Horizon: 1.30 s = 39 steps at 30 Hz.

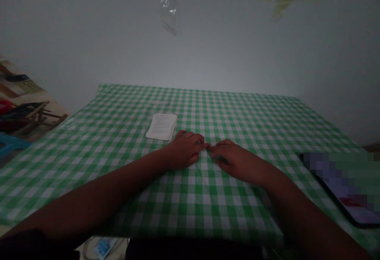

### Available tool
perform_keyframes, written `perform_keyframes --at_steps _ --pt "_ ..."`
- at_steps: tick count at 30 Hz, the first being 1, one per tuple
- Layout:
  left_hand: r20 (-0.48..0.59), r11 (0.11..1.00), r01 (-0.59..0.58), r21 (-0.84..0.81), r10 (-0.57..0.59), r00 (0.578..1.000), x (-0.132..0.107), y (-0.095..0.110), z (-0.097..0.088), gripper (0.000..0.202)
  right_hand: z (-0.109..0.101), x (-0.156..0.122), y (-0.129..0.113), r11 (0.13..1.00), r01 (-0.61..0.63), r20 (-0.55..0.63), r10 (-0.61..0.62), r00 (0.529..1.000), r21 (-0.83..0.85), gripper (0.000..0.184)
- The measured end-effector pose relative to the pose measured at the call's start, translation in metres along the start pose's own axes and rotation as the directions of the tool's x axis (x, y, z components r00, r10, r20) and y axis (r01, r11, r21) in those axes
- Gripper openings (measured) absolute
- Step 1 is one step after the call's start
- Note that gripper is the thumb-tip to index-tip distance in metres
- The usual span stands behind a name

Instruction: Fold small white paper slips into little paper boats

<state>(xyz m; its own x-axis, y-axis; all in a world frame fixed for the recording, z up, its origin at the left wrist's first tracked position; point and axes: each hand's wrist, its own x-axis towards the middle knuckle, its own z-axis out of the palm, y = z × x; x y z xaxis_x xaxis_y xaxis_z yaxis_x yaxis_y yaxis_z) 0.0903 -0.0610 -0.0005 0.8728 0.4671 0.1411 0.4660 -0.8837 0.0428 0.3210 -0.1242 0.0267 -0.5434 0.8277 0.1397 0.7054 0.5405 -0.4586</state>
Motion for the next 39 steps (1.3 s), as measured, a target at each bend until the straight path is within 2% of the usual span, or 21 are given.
perform_keyframes --at_steps 3,6,9,12,16,19,22,24,25,27,29,33,39 --pt "-0.004 1.0 0.005 0.009 -0.005 1.0 0.0 0.002 -0.001 0.047 -0.006 0.002 0.007 0.998 0.051 0.089 -0.054 0.995 0.031 0.02" --pt "-0.003 1.0 0.008 0.026 -0.008 1.0 0.0 0.003 -0.003 0.048 -0.009 0.005 0.014 1.0 -0.015 0.043 0.015 0.999 -0.003 0.024" --pt "0.003 1.0 0.014 0.028 -0.015 1.0 -0.001 0.004 -0.002 0.048 -0.007 0.007 0.017 0.997 -0.011 0.01 0.012 1.0 -0.075 0.03" --pt "0.001 1.0 0.011 0.013 -0.011 1.0 -0.001 0.004 -0.001 0.047 -0.001 0.009 0.018 0.988 0.02 0.026 -0.016 1.0 -0.152 0.034" --pt "-0.004 1.0 0.01 -0.011 -0.01 1.0 -0.002 0.003 0.001 0.048 0.007 0.008 0.015 0.957 0.013 0.056 0.003 0.998 -0.289 0.037" --pt "-0.021 0.997 -0.002 -0.072 0.0 1.0 -0.002 -0.001 0.001 0.043 0.01 0.005 0.009 0.931 0.0 0.061 0.024 0.998 -0.364 0.039" --pt "-0.081 0.974 -0.02 -0.227 0.001 0.997 -0.004 -0.007 -0.001 0.037 0.01 0.004 0.001 0.911 -0.046 0.041 0.069 0.997 -0.41 0.039" --pt "-0.127 0.957 0.028 -0.29 -0.067 0.99 -0.005 -0.011 -0.003 0.036 0.01 0.003 -0.003 0.905 -0.067 0.041 0.093 0.995 -0.421 0.037" --pt "-0.146 0.956 0.091 -0.279 -0.136 0.98 -0.006 -0.013 -0.004 0.034 0.01 0.003 -0.004 0.904 -0.07 0.044 0.098 0.994 -0.421 0.037" --pt "-0.145 0.946 0.247 -0.21 -0.28 0.949 -0.007 -0.014 -0.007 0.028 0.009 0.004 -0.005 0.907 -0.069 0.052 0.1 0.994 -0.415 0.037" --pt "-0.103 0.922 0.363 -0.134 -0.378 0.92 -0.008 -0.013 -0.009 0.029 0.009 0.004 -0.003 0.912 -0.07 0.053 0.1 0.994 -0.405 0.038" --pt "-0.008 0.91 0.403 -0.099 -0.405 0.914 -0.008 -0.009 -0.009 0.026 0.011 0.003 0.0 0.919 -0.068 0.045 0.093 0.995 -0.388 0.039" --pt "-0.024 0.861 0.439 -0.258 -0.46 0.888 -0.005 -0.015 -0.003 0.021 0.013 0.004 -0.002 0.928 -0.08 0.026 0.096 0.995 -0.364 0.037"
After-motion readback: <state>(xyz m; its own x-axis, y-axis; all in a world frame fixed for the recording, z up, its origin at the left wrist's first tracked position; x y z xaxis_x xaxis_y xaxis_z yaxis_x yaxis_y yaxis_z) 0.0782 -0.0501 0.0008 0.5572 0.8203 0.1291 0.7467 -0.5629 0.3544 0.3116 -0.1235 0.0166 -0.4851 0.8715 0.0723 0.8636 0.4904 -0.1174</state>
